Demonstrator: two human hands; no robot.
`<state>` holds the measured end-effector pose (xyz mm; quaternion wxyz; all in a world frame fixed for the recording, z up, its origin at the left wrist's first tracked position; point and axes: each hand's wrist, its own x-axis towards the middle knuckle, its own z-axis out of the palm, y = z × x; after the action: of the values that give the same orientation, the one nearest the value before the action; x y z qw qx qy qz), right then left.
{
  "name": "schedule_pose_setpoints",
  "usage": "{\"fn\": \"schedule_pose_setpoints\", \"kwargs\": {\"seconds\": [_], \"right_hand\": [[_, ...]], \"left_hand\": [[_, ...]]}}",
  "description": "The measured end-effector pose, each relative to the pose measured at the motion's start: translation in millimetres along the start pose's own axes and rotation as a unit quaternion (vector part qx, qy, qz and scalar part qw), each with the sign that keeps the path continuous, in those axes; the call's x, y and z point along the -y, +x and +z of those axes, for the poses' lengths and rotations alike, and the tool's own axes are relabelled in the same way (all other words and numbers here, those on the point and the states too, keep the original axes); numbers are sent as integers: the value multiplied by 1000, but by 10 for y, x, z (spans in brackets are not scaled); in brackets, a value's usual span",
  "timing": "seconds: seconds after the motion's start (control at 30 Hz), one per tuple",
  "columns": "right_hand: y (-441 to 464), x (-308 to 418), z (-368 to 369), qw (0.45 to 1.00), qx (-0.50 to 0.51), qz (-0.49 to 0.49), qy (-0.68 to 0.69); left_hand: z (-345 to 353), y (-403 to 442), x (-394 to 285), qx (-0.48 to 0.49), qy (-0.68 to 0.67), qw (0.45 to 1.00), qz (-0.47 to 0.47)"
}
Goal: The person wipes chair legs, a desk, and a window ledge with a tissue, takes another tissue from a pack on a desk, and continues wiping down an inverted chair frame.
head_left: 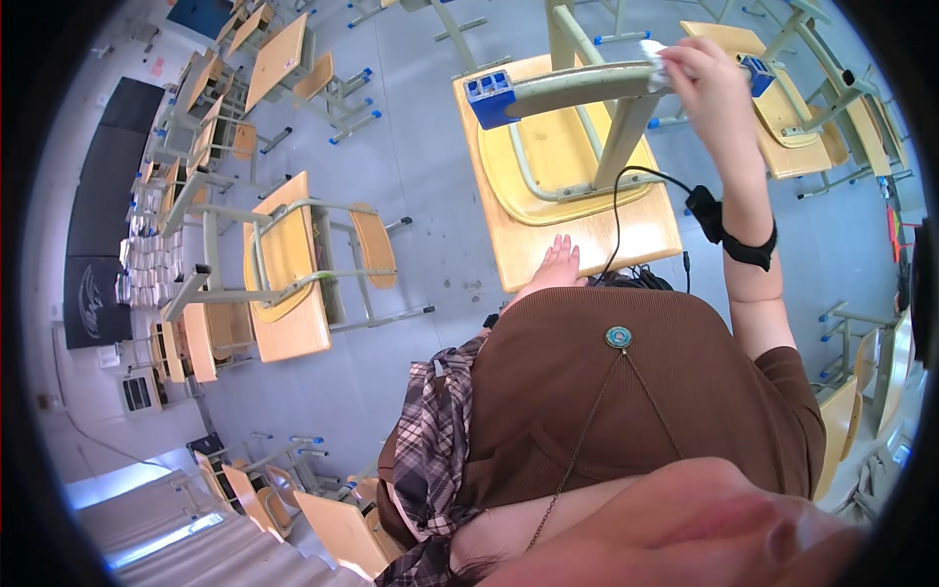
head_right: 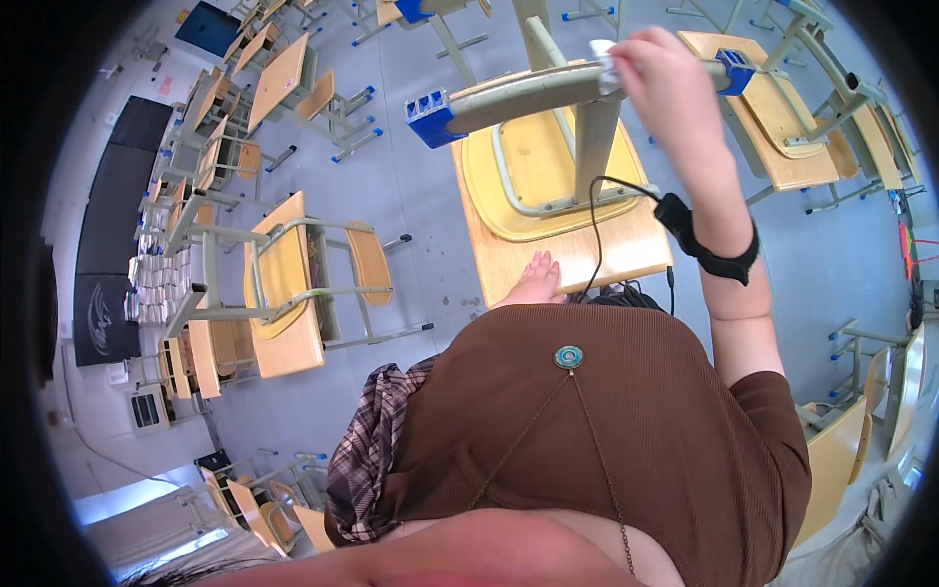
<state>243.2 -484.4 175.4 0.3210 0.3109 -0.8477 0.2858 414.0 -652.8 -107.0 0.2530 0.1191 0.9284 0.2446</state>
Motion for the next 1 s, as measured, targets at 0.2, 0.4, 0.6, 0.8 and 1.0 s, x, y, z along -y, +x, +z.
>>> {"fn": "schedule_pose_setpoints", "kwargs": {"seconds": [0.2,0.4,0.6,0.8,1.0], "right_hand": [[105,552,382,992,34,-107,63],[179,691,440,988,57,-119,79],[127,384,200,992,65,-102,44],[42,-305,-234,999,44,-13,-12],[-55,-564,-451,996,-2,24,-81]], "left_hand": [[-22,-10,-13,-26,19,999,-38],[-131,116,-69,-77,31,980,-183],[-176,275,241,-66,16,962,-265],[-211,262,251,-95,4,961,-261],[-207,340,182,-136,-17,974,-181]]}}
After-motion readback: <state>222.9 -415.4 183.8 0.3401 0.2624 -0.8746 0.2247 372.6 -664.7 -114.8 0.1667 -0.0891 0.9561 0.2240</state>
